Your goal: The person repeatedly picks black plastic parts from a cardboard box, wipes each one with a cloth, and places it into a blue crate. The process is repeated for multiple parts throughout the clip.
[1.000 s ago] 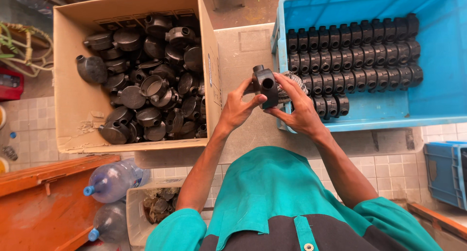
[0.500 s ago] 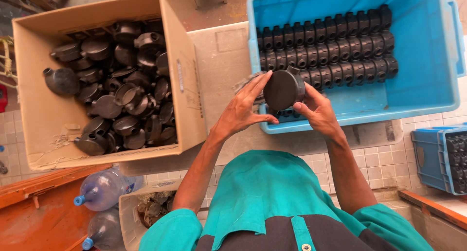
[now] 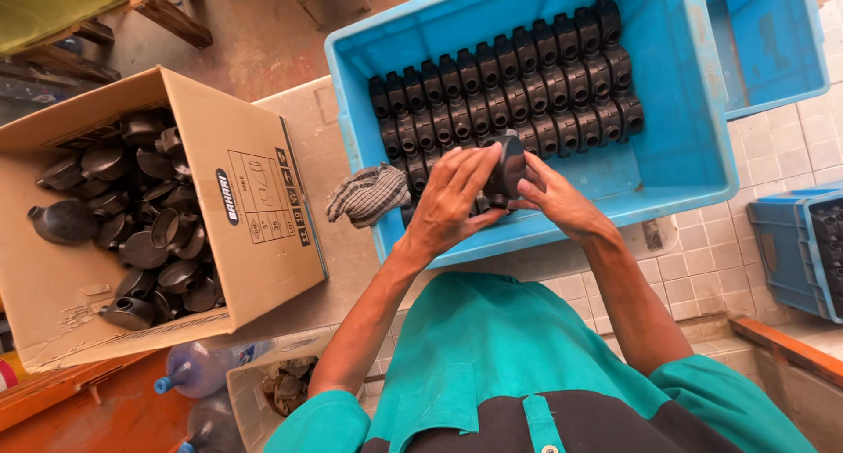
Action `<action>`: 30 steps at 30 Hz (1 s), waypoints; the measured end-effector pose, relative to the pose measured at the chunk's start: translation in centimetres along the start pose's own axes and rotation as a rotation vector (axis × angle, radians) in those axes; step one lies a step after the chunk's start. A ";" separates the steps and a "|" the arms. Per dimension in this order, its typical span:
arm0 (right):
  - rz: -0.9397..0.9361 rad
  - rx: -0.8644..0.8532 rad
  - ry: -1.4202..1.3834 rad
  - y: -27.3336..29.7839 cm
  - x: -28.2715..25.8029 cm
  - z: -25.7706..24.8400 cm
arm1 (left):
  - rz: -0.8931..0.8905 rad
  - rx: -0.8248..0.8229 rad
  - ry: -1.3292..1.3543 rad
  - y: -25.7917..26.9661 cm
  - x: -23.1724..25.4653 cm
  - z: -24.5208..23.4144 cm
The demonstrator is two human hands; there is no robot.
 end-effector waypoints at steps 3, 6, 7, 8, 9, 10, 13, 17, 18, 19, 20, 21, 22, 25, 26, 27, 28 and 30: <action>0.039 0.080 0.059 -0.8 0.0 -1.9 | 0.057 -0.023 -0.050 -0.4 0.2 2.4; 0.089 0.087 0.022 -1.4 2.0 -4.3 | 0.017 -0.056 0.017 -0.7 -0.3 4.2; 0.094 0.093 0.022 -1.8 2.1 -5.0 | 0.015 -0.058 0.023 -0.7 -0.9 4.6; 0.123 0.069 0.041 -2.1 2.3 -5.7 | 0.054 -0.089 -0.002 -0.7 -1.3 5.2; 0.157 0.046 0.059 -2.2 2.7 -6.3 | 0.090 -0.122 -0.025 -0.5 -1.5 5.8; 0.167 0.051 0.058 -1.8 1.6 -6.6 | 0.084 -0.126 -0.016 -0.7 -1.7 5.7; 0.229 -0.087 0.272 -1.2 -0.9 -6.4 | 0.103 -0.206 -0.071 -0.9 -2.7 6.3; 0.133 -0.037 -0.063 -1.5 -3.2 -5.6 | 0.029 -0.135 -0.091 -0.3 -3.8 7.2; 0.114 0.002 -0.130 -1.7 -3.5 -5.8 | -0.009 -0.080 -0.106 -0.4 -3.9 6.9; 0.121 -0.001 -0.128 -2.0 -2.5 -5.8 | -0.017 -0.081 -0.107 -0.3 -3.7 7.0; 0.096 0.061 -0.109 -2.2 -1.6 -6.3 | -0.024 -0.074 -0.091 -0.3 -3.6 7.1; 0.071 0.130 -0.090 -2.4 -0.6 -6.9 | -0.028 -0.068 -0.071 -0.3 -3.3 7.3; 0.077 0.132 -0.089 -2.8 0.1 -7.3 | -0.032 -0.070 -0.067 -0.1 -3.2 7.3; 0.105 0.263 -0.042 -3.1 0.9 -8.5 | -0.029 -0.159 0.036 0.6 -2.7 8.1; 0.126 0.275 0.024 -2.9 0.3 -8.2 | -0.042 -0.173 0.036 0.9 -2.8 8.4; 0.147 0.284 0.091 -2.8 -0.4 -7.9 | -0.057 -0.186 0.035 1.2 -2.9 8.7; 0.154 0.285 0.092 -2.6 -0.7 -7.7 | -0.063 -0.189 0.039 1.1 -3.1 9.0; 0.161 0.215 0.167 -2.2 -1.2 -6.9 | -0.163 -0.185 0.022 1.3 -3.8 9.6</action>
Point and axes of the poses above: each hand's wrist, its own y-axis away from the middle knuckle, its own z-axis out of the palm, x = y × z, the point moved 5 cm from there along -y, towards the middle knuckle, and after that the axes turned 8 degrees about x, right-handed, at the moved point
